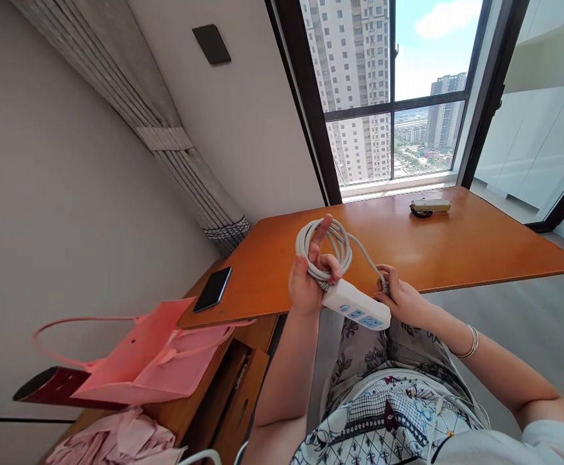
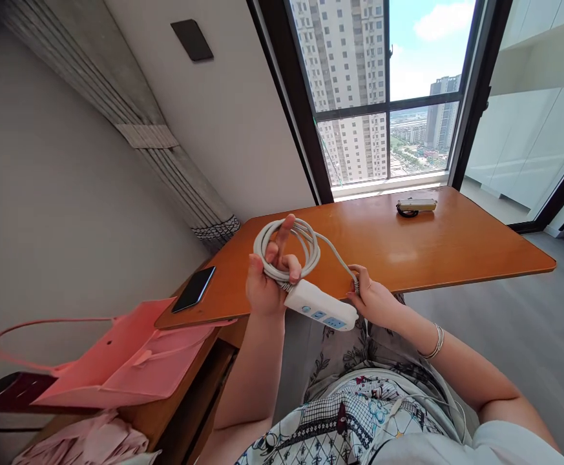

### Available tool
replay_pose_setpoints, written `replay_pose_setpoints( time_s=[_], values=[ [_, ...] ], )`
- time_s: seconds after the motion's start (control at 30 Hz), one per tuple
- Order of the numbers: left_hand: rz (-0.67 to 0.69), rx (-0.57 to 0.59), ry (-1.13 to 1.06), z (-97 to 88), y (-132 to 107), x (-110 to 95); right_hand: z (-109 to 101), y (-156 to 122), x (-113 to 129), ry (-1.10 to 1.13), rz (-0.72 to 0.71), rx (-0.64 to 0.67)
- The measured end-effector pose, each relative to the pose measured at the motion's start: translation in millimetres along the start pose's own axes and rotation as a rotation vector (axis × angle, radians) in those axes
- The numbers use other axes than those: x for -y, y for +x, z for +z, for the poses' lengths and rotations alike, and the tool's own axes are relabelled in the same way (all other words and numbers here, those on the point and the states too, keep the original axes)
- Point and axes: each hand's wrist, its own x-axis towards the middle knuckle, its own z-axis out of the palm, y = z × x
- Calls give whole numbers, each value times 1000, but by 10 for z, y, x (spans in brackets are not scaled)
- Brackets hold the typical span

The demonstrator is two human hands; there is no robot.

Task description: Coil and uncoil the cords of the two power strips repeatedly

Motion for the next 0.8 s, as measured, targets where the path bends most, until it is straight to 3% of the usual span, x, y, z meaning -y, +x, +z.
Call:
replay_pose_setpoints(
  time_s=[0.13,0.27,0.47,0.63,0.8],
  values=[
    [25,13,77,-94,4,160,-322,12,192,-459,-36,124],
    [1,115,213,-145,-7,290,-665,71,439,-650,-133,252],
    [-35,375,527,-165,-63,384,-803,82,751,-487,-278,318],
    [75,403,738,-282,-73,431,-818,38,821,-155,-211,238],
    [-14,454,683,-251,-85,523,-798,56,830,-115,-298,53]
  ],
)
